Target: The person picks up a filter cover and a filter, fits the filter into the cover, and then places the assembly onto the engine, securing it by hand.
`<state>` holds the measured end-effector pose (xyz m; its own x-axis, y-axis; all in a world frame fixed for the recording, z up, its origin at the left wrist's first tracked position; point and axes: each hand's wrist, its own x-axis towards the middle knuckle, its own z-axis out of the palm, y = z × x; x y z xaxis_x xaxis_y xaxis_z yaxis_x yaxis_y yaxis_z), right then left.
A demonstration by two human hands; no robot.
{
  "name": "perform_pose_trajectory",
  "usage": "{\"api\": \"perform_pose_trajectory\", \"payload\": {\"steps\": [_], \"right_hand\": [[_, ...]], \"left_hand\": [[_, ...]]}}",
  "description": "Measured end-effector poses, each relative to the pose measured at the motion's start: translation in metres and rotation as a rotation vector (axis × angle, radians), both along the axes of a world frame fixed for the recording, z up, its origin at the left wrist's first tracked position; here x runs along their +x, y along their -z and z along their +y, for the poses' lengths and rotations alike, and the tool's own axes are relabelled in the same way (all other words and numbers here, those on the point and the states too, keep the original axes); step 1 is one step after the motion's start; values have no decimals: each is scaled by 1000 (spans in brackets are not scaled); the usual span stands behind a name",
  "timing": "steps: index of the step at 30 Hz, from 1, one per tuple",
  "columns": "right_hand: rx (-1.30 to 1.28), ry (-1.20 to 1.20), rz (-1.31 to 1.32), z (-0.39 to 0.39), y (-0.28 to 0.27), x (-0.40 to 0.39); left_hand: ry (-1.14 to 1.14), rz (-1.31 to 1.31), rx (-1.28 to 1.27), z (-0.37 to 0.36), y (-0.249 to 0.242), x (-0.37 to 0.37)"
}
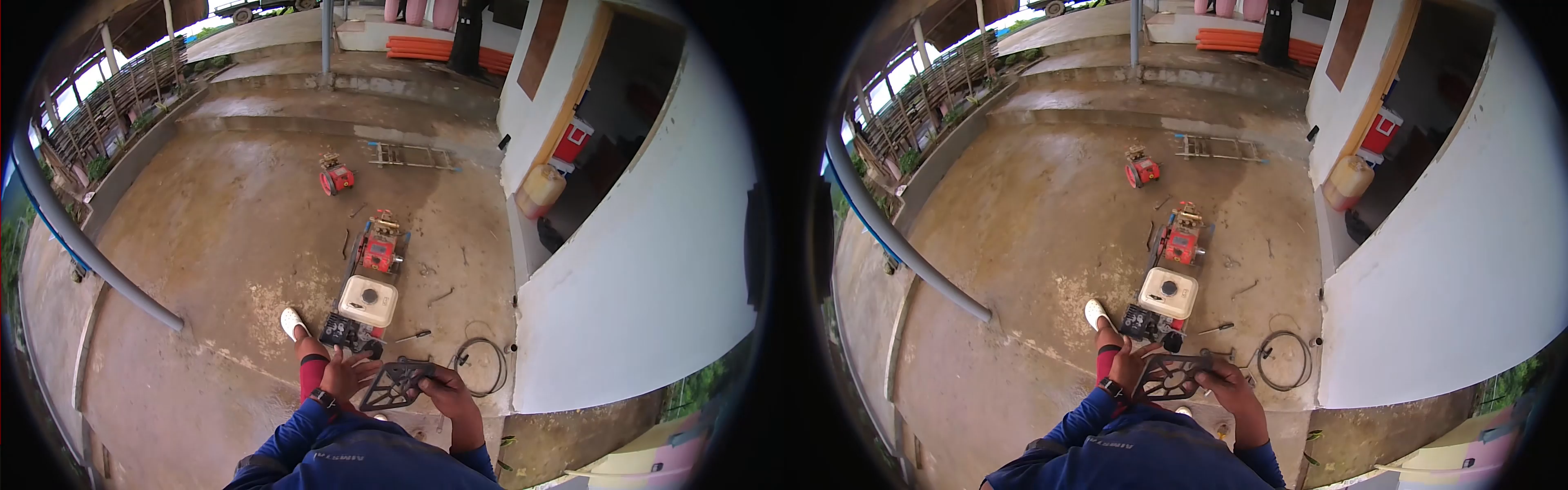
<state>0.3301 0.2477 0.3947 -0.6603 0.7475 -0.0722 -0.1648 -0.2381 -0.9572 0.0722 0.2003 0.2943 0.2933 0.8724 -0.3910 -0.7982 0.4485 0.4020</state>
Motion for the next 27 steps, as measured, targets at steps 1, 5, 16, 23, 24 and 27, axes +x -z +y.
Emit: {"api": "perform_pose_trajectory", "payload": {"steps": [1,5,16,23,24,27], "right_hand": [[-104,-82,376,-1,-2,1],[-32,-81,-617,-4,79,-28],[-294,-26,-235,3,84,-13],[9,-158,-619,4,84,-20],[-154,-113,-483,-1,78,-18],[-228,-33,-362,-11,82,-11]], "left_hand": [[4,0,-2,-1,-7,2],[-105,-348,95,1,-28,21],[-101,-362,123,3,-49,14],[-58,-300,113,1,-48,13],[-48,-320,123,1,-47,13],[-45,-286,151,-3,-52,13]]}}
